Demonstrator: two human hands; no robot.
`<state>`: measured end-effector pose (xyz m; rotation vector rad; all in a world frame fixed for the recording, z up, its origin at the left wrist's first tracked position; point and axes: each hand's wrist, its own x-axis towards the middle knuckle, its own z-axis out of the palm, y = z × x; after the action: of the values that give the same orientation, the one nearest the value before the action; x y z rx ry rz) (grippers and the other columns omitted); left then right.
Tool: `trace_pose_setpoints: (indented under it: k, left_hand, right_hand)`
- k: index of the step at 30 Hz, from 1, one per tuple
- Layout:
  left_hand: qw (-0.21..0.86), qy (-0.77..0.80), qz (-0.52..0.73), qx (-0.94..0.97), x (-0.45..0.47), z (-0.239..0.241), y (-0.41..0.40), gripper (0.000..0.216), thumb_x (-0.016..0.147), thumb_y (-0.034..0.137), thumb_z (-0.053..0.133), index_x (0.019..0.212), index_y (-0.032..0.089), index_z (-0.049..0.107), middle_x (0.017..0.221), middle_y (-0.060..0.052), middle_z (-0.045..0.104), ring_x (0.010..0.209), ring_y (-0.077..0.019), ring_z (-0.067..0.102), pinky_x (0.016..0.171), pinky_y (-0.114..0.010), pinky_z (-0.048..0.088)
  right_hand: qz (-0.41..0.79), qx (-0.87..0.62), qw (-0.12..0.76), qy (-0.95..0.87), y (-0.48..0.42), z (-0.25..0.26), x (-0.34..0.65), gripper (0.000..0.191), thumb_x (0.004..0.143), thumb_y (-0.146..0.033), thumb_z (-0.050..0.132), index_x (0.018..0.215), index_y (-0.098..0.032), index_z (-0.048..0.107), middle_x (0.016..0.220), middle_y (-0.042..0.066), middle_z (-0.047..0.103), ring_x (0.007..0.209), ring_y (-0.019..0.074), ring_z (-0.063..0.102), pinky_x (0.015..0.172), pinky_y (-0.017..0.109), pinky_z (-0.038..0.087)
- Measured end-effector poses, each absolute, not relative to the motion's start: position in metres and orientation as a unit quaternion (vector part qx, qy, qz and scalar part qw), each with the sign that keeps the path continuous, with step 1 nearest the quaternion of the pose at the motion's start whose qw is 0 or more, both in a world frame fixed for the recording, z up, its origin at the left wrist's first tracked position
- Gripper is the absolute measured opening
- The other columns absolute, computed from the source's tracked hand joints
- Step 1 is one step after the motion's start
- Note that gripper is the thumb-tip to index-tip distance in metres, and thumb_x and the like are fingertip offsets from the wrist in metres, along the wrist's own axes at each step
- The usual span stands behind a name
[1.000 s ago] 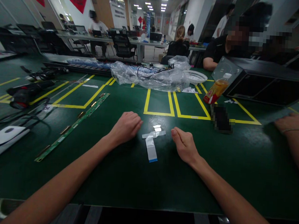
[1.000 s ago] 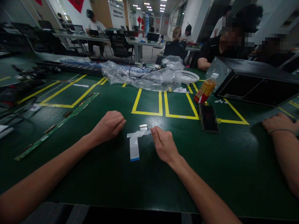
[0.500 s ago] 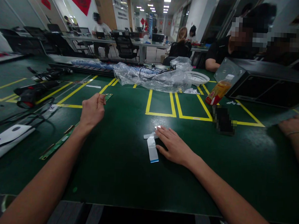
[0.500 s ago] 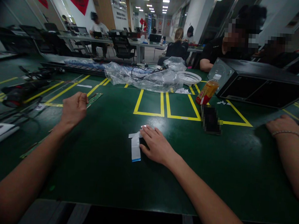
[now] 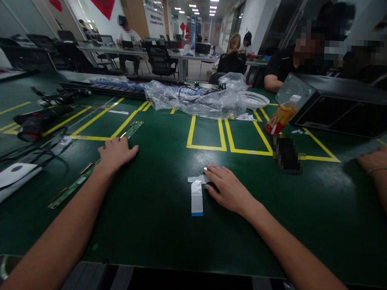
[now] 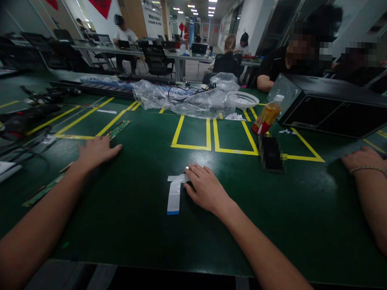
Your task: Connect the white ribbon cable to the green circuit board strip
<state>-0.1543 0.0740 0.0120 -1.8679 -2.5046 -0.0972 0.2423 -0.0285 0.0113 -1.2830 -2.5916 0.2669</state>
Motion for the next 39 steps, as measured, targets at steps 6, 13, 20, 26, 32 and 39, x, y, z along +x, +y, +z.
trace_pose_setpoints:
  k: [6,13,20,26,32,39]
  left_hand:
    - [-0.03,-0.8,0.004,-0.599,-0.158,-0.003,0.083,0.08,0.094,0.066,0.036,0.141,0.002,0.049,0.142,-0.031,0.051,0.13,-0.0458,0.051,0.102,-0.06,0.044]
    - [-0.021,-0.748,-0.011,-0.663,-0.166,-0.008,0.088,0.068,0.097,0.054,0.034,0.14,0.004,0.053,0.133,-0.025,0.061,0.12,-0.0384,0.062,0.1,-0.05,0.049]
    - [-0.052,-0.615,-0.069,-0.784,-0.126,-0.006,0.08,0.07,0.097,0.055,0.031,0.145,0.006,0.048,0.147,-0.019,0.053,0.135,-0.0317,0.051,0.114,-0.046,0.038]
    - [-0.168,-0.423,-0.071,-0.888,-0.053,0.011,0.038,0.06,0.104,0.05,0.031,0.155,0.017,0.037,0.162,-0.01,0.036,0.152,-0.0266,0.027,0.124,-0.049,0.02]
    - [-0.257,-0.266,-0.09,-0.925,-0.014,0.019,0.008,0.051,0.107,0.042,0.038,0.155,0.025,0.036,0.159,-0.007,0.042,0.148,-0.0227,0.036,0.123,-0.046,0.024]
    - [-0.262,-0.278,-0.1,-0.919,-0.013,0.015,0.009,0.052,0.105,0.038,0.045,0.154,0.022,0.036,0.157,-0.009,0.045,0.143,-0.0252,0.043,0.118,-0.045,0.035]
  right_hand:
    - [0.108,-0.441,0.11,-0.884,-0.028,0.013,0.243,0.05,0.1,-0.034,0.051,0.147,-0.016,0.052,0.153,0.016,0.05,0.143,0.0299,0.044,0.118,0.056,0.034]
    - [0.114,-0.442,0.11,-0.883,-0.029,0.014,0.243,0.049,0.1,-0.033,0.052,0.146,-0.017,0.053,0.153,0.015,0.051,0.142,0.03,0.045,0.117,0.057,0.035]
    - [0.106,-0.443,0.098,-0.885,-0.03,0.015,0.243,0.048,0.1,-0.032,0.051,0.146,-0.016,0.052,0.153,0.016,0.05,0.143,0.0289,0.044,0.117,0.056,0.034]
    - [0.096,-0.433,0.089,-0.892,-0.041,0.016,0.233,0.048,0.101,-0.031,0.048,0.146,-0.017,0.051,0.154,0.015,0.05,0.144,0.0288,0.043,0.117,0.056,0.034]
    - [0.079,-0.436,0.068,-0.894,-0.06,0.018,0.214,0.047,0.103,-0.022,0.037,0.146,-0.01,0.05,0.153,0.018,0.05,0.145,0.0295,0.04,0.119,0.054,0.031]
    - [0.06,-0.486,0.065,-0.869,-0.065,0.009,0.206,0.053,0.104,-0.027,0.034,0.151,-0.005,0.044,0.157,0.02,0.043,0.147,0.0314,0.038,0.12,0.053,0.03]
